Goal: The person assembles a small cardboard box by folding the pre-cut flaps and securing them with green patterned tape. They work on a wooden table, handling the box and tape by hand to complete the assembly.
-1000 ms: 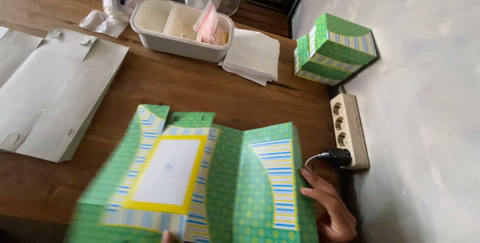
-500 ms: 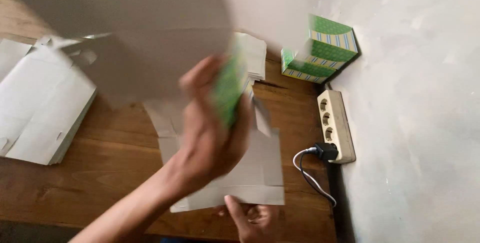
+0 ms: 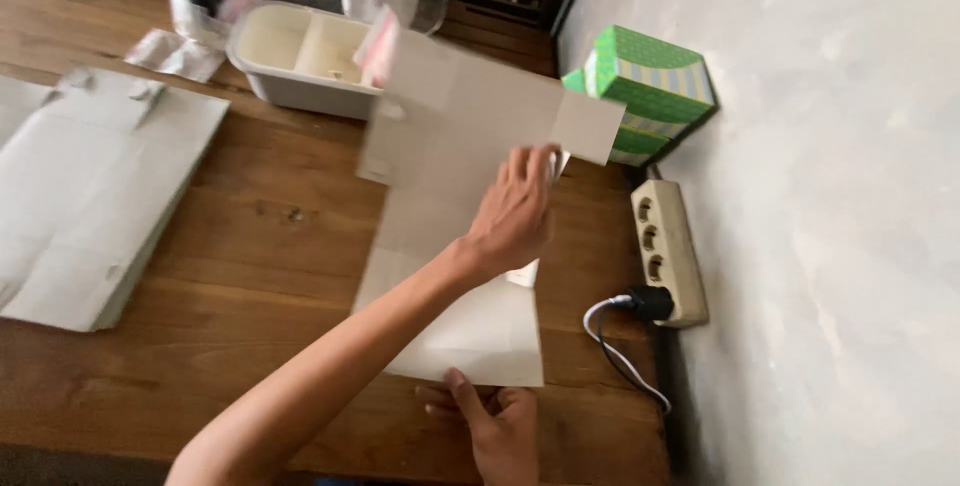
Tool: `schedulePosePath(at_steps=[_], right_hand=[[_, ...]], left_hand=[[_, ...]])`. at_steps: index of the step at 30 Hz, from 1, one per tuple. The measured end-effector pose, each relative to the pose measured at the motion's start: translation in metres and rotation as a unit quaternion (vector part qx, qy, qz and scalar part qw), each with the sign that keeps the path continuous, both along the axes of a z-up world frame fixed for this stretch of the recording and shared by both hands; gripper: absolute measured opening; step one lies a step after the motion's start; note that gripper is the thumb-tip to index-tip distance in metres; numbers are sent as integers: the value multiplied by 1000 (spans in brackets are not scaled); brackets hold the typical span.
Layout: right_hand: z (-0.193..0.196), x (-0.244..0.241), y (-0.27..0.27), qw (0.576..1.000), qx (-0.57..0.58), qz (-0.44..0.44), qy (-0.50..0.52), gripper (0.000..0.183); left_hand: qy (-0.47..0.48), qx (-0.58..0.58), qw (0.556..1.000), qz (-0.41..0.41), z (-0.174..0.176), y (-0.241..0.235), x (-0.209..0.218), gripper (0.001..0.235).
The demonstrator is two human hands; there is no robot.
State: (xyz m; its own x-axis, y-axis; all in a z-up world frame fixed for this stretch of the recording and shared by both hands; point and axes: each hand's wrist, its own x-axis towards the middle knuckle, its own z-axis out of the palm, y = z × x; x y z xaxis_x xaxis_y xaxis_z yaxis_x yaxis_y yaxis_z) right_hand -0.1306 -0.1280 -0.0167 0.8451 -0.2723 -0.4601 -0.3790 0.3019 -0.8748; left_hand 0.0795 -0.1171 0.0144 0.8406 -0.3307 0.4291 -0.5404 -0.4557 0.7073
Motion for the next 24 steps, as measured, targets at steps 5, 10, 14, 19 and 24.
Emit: schedulePosePath(at_steps=[5, 10, 14, 19, 24], right_hand=[[-2, 0, -1, 1000, 10, -9, 13, 33], [-8, -1, -12, 998, -16, 64, 19, 39], [9, 3, -27, 996, 21, 65, 58, 37], [9, -3, -65, 975, -152, 56, 149, 36], [-10, -23, -92, 945, -323, 60, -1, 19]], left_hand=[[63, 79, 994, -46, -39, 18, 2, 86], [-30, 193, 959, -207, -37, 65, -29, 54], [40, 260, 920, -291, -29, 98, -49, 71], [41, 198, 922, -329, -40, 113, -49, 91], [-47, 172, 938, -297, -50, 110, -53, 90]])
